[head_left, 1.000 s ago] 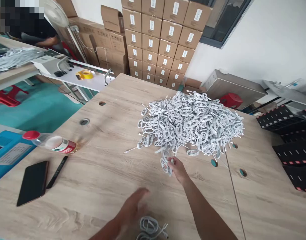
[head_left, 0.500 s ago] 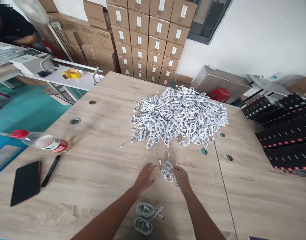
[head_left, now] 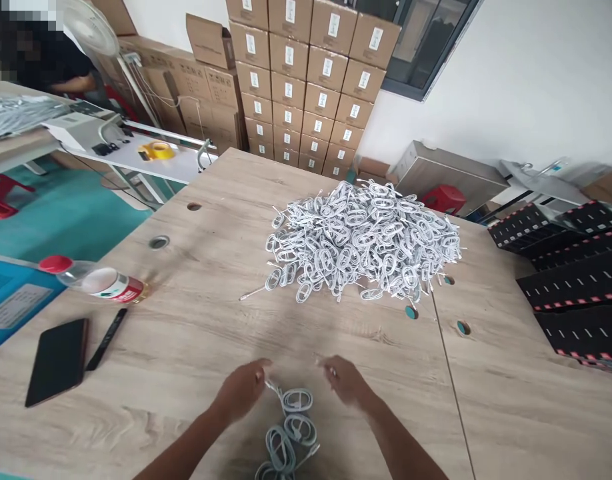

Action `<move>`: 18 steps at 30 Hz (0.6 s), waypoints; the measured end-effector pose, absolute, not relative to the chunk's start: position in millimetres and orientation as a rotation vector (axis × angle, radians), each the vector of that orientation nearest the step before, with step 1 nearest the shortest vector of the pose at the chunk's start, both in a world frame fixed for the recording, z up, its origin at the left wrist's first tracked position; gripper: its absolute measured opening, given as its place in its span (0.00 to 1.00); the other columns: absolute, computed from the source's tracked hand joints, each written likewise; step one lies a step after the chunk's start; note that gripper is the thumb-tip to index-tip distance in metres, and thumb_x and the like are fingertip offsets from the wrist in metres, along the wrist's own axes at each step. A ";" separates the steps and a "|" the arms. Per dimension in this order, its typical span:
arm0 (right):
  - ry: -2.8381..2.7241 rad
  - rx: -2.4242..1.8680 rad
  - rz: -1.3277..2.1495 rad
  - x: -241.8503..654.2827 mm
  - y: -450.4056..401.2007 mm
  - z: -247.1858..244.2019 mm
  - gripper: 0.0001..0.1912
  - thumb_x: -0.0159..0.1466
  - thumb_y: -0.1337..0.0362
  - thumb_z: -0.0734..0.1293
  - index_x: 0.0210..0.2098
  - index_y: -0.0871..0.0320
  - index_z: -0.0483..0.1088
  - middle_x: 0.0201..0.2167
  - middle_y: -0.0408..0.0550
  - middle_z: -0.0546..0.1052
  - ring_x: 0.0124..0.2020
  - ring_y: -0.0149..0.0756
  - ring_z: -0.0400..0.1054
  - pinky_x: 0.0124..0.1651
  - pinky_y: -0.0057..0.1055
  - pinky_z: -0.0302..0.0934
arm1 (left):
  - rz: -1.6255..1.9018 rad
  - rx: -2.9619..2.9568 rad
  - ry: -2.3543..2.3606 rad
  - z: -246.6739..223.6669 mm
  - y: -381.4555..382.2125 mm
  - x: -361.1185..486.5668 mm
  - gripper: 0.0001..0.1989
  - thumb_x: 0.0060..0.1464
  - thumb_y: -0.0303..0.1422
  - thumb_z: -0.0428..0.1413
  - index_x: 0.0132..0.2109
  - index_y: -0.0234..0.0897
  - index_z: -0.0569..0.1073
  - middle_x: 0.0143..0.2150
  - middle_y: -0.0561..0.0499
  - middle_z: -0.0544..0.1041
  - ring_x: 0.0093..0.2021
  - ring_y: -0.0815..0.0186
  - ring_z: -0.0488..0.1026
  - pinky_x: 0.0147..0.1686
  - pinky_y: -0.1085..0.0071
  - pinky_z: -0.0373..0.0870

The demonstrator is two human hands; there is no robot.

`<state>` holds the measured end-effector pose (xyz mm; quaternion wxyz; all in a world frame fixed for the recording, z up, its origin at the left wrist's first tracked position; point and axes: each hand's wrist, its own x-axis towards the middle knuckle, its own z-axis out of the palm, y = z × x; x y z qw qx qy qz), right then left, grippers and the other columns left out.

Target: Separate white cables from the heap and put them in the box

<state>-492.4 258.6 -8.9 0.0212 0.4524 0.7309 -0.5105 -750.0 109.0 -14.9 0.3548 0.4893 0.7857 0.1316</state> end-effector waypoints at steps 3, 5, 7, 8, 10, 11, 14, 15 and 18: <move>2.319 1.727 -1.561 -553.0 310.4 -5.1 0.15 0.63 0.55 0.65 0.43 0.54 0.78 0.38 0.47 0.80 0.34 0.36 0.74 0.36 0.29 0.66 | 0.395 1.156 2.395 -21.6 108.2 -788.5 0.25 0.58 0.30 0.48 0.62 0.37 0.71 0.60 0.40 0.75 0.60 0.53 0.71 0.60 0.56 0.68; 2.230 2.019 -1.505 -597.3 343.0 -4.1 0.14 0.60 0.53 0.69 0.39 0.54 0.76 0.35 0.45 0.80 0.37 0.39 0.75 0.37 0.30 0.65 | 0.419 1.071 2.610 -30.7 115.2 -803.0 0.28 0.60 0.33 0.47 0.66 0.30 0.66 0.69 0.33 0.65 0.69 0.45 0.60 0.66 0.46 0.59; 2.147 2.175 -1.453 -631.1 364.0 -5.6 0.12 0.56 0.53 0.72 0.33 0.54 0.74 0.32 0.45 0.79 0.37 0.40 0.74 0.36 0.30 0.64 | 0.432 1.017 2.737 -41.7 120.7 -807.9 0.30 0.61 0.35 0.46 0.67 0.27 0.64 0.72 0.32 0.60 0.71 0.43 0.55 0.69 0.43 0.52; 2.132 2.181 -1.450 -641.7 369.2 -7.2 0.11 0.55 0.54 0.72 0.30 0.54 0.72 0.29 0.44 0.78 0.36 0.40 0.74 0.35 0.30 0.63 | 0.435 1.020 2.776 -47.1 122.0 -807.6 0.30 0.61 0.36 0.47 0.67 0.27 0.64 0.72 0.32 0.61 0.71 0.44 0.55 0.69 0.44 0.51; 2.117 2.098 -1.492 -649.3 370.0 -10.2 0.10 0.56 0.57 0.70 0.24 0.53 0.68 0.23 0.42 0.75 0.30 0.37 0.72 0.31 0.28 0.61 | 0.428 1.072 2.833 -56.3 122.0 -804.6 0.30 0.60 0.36 0.48 0.67 0.28 0.66 0.71 0.33 0.63 0.71 0.46 0.56 0.70 0.46 0.50; 2.107 2.034 -1.524 -646.7 366.1 -11.1 0.10 0.57 0.59 0.68 0.23 0.53 0.66 0.19 0.40 0.73 0.27 0.36 0.70 0.29 0.27 0.60 | 0.419 1.102 2.856 -59.6 121.1 -803.0 0.30 0.60 0.37 0.49 0.66 0.29 0.67 0.71 0.33 0.63 0.70 0.46 0.56 0.70 0.47 0.50; 2.024 1.888 -1.599 -618.8 340.6 -9.0 0.10 0.56 0.63 0.66 0.20 0.53 0.63 0.13 0.36 0.66 0.19 0.32 0.65 0.25 0.26 0.56 | 0.385 1.157 2.885 -64.7 117.9 -800.6 0.30 0.59 0.38 0.50 0.65 0.29 0.68 0.69 0.34 0.66 0.69 0.47 0.58 0.69 0.48 0.50; 1.976 1.830 -1.627 -604.3 328.5 -7.0 0.10 0.55 0.64 0.66 0.20 0.53 0.63 0.12 0.35 0.65 0.17 0.31 0.64 0.24 0.26 0.55 | 0.379 1.151 2.885 -65.2 117.1 -800.6 0.30 0.58 0.38 0.50 0.66 0.30 0.68 0.70 0.34 0.66 0.69 0.47 0.58 0.69 0.48 0.50; 1.799 1.485 -1.707 -555.5 289.5 0.2 0.07 0.53 0.65 0.68 0.21 0.55 0.66 0.14 0.36 0.67 0.19 0.31 0.65 0.24 0.25 0.55 | 0.358 1.156 2.894 -65.2 115.8 -800.7 0.31 0.59 0.39 0.49 0.67 0.30 0.66 0.71 0.34 0.64 0.70 0.47 0.57 0.69 0.48 0.50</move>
